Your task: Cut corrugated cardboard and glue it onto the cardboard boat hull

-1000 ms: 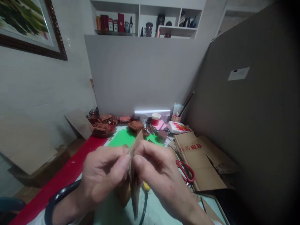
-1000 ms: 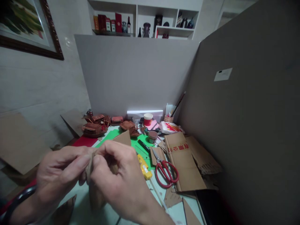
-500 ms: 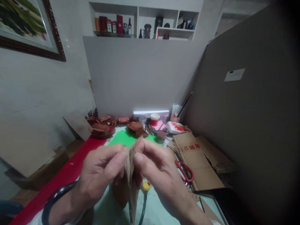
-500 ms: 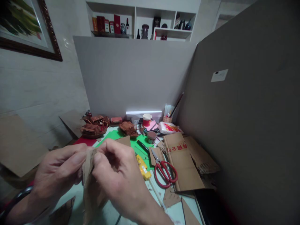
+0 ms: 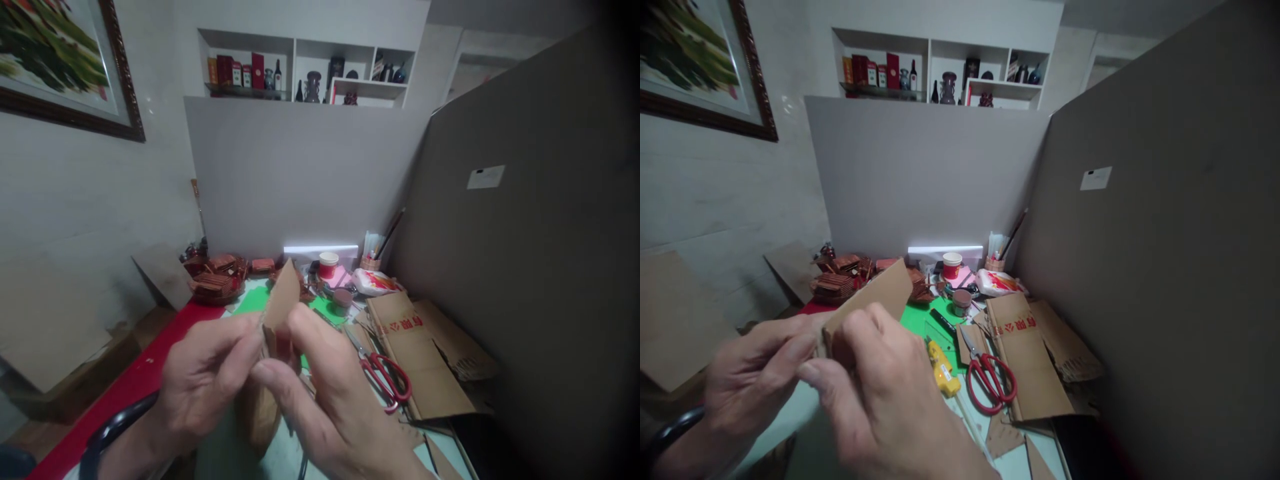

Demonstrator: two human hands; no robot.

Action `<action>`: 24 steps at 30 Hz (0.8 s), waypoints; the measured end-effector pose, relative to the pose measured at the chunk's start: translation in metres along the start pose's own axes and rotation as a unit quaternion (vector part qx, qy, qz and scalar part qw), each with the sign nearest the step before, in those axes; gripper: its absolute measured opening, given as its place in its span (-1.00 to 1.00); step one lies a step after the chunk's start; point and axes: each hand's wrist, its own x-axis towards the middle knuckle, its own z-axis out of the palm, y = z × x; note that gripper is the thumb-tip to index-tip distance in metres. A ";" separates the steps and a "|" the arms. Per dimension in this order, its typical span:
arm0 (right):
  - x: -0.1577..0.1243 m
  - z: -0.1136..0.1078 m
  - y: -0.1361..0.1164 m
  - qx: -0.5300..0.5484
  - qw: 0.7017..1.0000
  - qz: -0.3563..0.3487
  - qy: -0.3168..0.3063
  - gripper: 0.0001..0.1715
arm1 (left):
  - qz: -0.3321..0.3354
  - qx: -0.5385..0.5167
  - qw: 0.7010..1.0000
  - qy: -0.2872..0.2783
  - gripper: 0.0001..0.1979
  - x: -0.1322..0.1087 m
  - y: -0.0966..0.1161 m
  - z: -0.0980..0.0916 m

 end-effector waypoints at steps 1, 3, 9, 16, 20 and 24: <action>-0.001 0.000 0.002 -0.010 1.000 -0.016 -0.003 -0.78 | 0.006 -0.001 1.000 -0.005 -0.67 0.000 0.000 -0.001; -0.002 -0.001 0.005 -0.010 0.999 -0.039 -0.010 -0.81 | 0.012 -0.004 1.000 -0.021 -0.69 -0.002 0.002 -0.003; 0.000 0.001 0.005 0.022 0.999 -0.039 -0.012 -0.74 | 0.014 -0.020 0.999 -0.022 -0.74 -0.006 0.008 -0.004; 0.000 0.000 0.002 0.040 0.996 -0.078 0.003 -0.77 | 0.024 -0.005 0.998 -0.051 -0.75 -0.005 0.011 -0.008; 0.001 -0.004 0.002 0.086 0.994 -0.050 -0.034 -0.72 | 0.034 0.013 0.997 -0.061 -0.79 -0.005 0.015 -0.009; 0.002 -0.004 0.004 0.086 0.994 -0.064 -0.037 -0.75 | -0.001 -0.005 0.998 -0.056 -0.76 -0.004 0.019 -0.007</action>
